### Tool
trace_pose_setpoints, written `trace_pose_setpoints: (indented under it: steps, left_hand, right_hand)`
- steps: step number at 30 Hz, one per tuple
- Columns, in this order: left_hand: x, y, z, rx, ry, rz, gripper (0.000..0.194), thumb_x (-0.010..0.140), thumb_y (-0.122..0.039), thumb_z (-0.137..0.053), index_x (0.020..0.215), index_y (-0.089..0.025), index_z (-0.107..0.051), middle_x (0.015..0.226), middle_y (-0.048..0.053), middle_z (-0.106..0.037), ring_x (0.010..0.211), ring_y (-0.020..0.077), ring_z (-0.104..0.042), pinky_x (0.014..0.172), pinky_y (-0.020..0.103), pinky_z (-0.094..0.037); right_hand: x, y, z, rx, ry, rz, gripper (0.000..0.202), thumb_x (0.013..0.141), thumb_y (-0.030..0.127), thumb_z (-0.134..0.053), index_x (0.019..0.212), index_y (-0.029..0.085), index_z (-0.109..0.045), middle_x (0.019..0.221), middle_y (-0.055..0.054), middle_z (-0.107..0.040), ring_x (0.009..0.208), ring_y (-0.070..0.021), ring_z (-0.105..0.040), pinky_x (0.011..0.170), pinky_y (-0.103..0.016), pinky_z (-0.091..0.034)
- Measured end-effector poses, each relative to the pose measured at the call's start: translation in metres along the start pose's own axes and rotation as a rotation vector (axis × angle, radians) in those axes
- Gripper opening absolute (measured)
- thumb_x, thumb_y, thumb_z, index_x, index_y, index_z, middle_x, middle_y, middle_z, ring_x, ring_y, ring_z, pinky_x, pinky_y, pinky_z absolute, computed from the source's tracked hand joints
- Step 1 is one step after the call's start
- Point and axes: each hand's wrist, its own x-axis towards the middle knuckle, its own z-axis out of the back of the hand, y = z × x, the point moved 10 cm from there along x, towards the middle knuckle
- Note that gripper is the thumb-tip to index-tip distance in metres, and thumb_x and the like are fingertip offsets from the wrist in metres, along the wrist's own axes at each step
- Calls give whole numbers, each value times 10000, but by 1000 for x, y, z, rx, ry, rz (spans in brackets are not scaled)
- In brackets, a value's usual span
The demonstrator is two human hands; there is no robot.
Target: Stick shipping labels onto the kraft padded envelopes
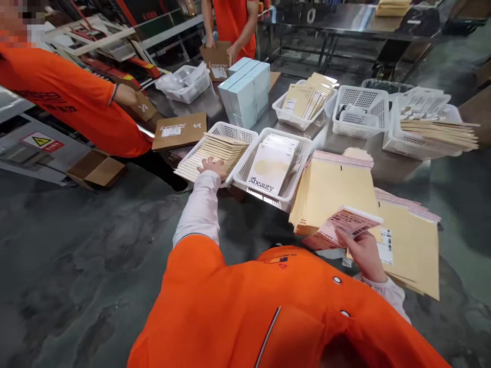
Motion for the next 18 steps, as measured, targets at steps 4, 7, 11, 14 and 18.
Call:
trace_pose_setpoints:
  steps: [4, 7, 11, 14, 18]
  left_hand:
    - [1, -8, -3, -9, 26, -14, 781, 807, -335, -676, 1579, -332, -556, 1729, 155, -329, 1565, 463, -231, 1194, 720, -273]
    - [4, -13, 0, -15, 18, -14, 746, 804, -306, -671, 1546, -312, -595, 1726, 163, -338, 1561, 458, -248, 1202, 723, -259]
    - [7, -23, 8, -33, -8, -14, 747, 809, -283, -662, 1550, -330, -582, 1738, 153, -326, 1573, 448, -254, 1196, 721, -278]
    - [11, -31, 10, -47, 10, -11, 770, 825, -272, -648, 1586, -318, -545, 1736, 170, -329, 1580, 448, -250, 1194, 729, -278]
    - [16, -39, 13, -56, 18, 0, 745, 833, -274, -665, 1572, -278, -569, 1733, 182, -327, 1585, 442, -236, 1212, 730, -251]
  right_hand:
    - [0, 5, -2, 17, 11, 22, 523, 688, 655, -781, 846, 159, -828, 1009, -199, -832, 958, -403, -801, 789, -461, -664]
    - [0, 4, -3, 11, 13, 21, 519, 697, 661, -782, 836, 162, -828, 994, -195, -833, 932, -398, -804, 747, -447, -667]
    - [-2, 6, -4, 15, 11, 41, 529, 710, 670, -785, 830, 158, -836, 987, -190, -835, 908, -384, -806, 735, -438, -673]
    - [-4, 9, -3, 19, 3, 50, 560, 720, 700, -782, 851, 159, -849, 1002, -186, -835, 932, -385, -810, 780, -451, -682]
    - [-7, 4, 1, 9, -6, 28, 638, 685, 780, -787, 852, 167, -850, 991, -189, -835, 954, -401, -811, 830, -476, -685]
